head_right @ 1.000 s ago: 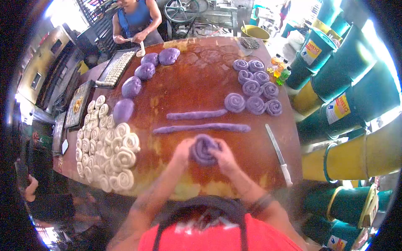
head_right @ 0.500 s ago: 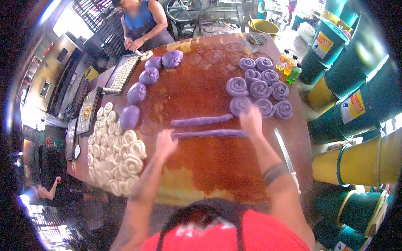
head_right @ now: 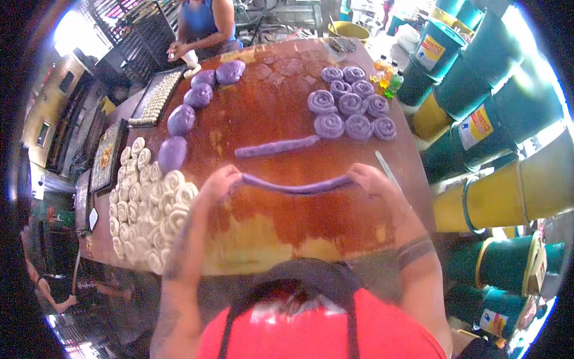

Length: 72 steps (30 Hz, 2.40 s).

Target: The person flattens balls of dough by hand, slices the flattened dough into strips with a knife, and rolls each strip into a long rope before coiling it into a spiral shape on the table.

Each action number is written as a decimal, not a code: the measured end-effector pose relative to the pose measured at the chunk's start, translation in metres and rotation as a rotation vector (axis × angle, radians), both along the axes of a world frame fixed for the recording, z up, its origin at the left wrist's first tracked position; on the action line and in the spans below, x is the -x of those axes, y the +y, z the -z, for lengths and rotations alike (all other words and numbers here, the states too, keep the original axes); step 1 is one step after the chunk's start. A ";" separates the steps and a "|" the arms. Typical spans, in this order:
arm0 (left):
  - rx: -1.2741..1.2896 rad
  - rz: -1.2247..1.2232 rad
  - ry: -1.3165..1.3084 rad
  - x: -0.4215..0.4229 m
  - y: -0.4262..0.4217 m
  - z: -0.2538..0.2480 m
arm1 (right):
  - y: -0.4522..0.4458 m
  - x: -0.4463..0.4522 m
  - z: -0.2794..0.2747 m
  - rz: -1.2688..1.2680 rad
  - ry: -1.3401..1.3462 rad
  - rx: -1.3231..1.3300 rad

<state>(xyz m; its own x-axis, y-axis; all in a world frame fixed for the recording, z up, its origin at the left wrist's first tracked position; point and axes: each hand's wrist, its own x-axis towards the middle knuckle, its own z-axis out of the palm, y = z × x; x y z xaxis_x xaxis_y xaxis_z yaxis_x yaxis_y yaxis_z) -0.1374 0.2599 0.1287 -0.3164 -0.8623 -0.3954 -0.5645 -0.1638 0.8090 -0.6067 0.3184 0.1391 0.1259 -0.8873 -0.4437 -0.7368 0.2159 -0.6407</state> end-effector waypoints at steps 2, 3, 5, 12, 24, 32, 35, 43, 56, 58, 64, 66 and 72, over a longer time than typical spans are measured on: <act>0.034 0.305 -0.339 0.011 0.009 -0.005 | 0.009 0.011 0.000 -0.173 0.227 -0.047; 0.154 0.484 -0.524 0.025 0.015 0.011 | 0.012 0.006 0.000 -0.227 0.340 -0.016; 0.398 0.581 -0.645 0.065 0.036 0.036 | 0.012 -0.021 0.004 -0.344 0.552 0.054; 0.648 0.474 -0.274 0.191 0.139 0.109 | 0.127 -0.060 0.109 -0.210 0.364 0.536; 0.608 -0.128 -0.770 0.240 0.025 0.112 | -0.012 -0.009 0.108 0.032 0.564 0.576; 0.601 0.276 -0.576 0.187 0.157 0.095 | 0.162 0.037 0.120 -0.059 0.462 0.488; 0.441 0.505 -0.417 0.147 0.196 0.090 | 0.211 0.035 0.104 -0.036 0.356 0.407; 0.695 0.386 -0.695 0.068 0.126 0.085 | 0.138 -0.089 0.089 -0.483 0.250 0.481; 0.700 0.260 -0.535 0.069 0.151 0.108 | 0.117 -0.090 0.120 -0.152 0.457 0.570; 0.718 0.312 -0.470 0.050 0.198 0.104 | 0.150 -0.067 0.090 -0.345 0.355 0.462; 0.468 -0.440 -0.427 0.024 0.213 0.093 | 0.145 0.051 0.086 -0.072 0.738 0.703; 0.473 -0.535 -0.358 0.029 0.196 0.102 | 0.132 0.072 0.098 -0.129 0.860 0.505; 0.433 0.193 -0.082 0.076 0.124 0.073 | 0.038 -0.070 -0.009 0.295 -0.748 0.140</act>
<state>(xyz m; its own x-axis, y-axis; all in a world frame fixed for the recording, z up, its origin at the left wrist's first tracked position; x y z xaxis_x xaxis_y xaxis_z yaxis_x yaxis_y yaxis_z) -0.2131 0.3841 0.0556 -0.4695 -0.8819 -0.0430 -0.6165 0.2926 0.7310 -0.5364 0.3568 0.1484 0.0974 -0.9712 -0.2173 -0.0287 0.2155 -0.9761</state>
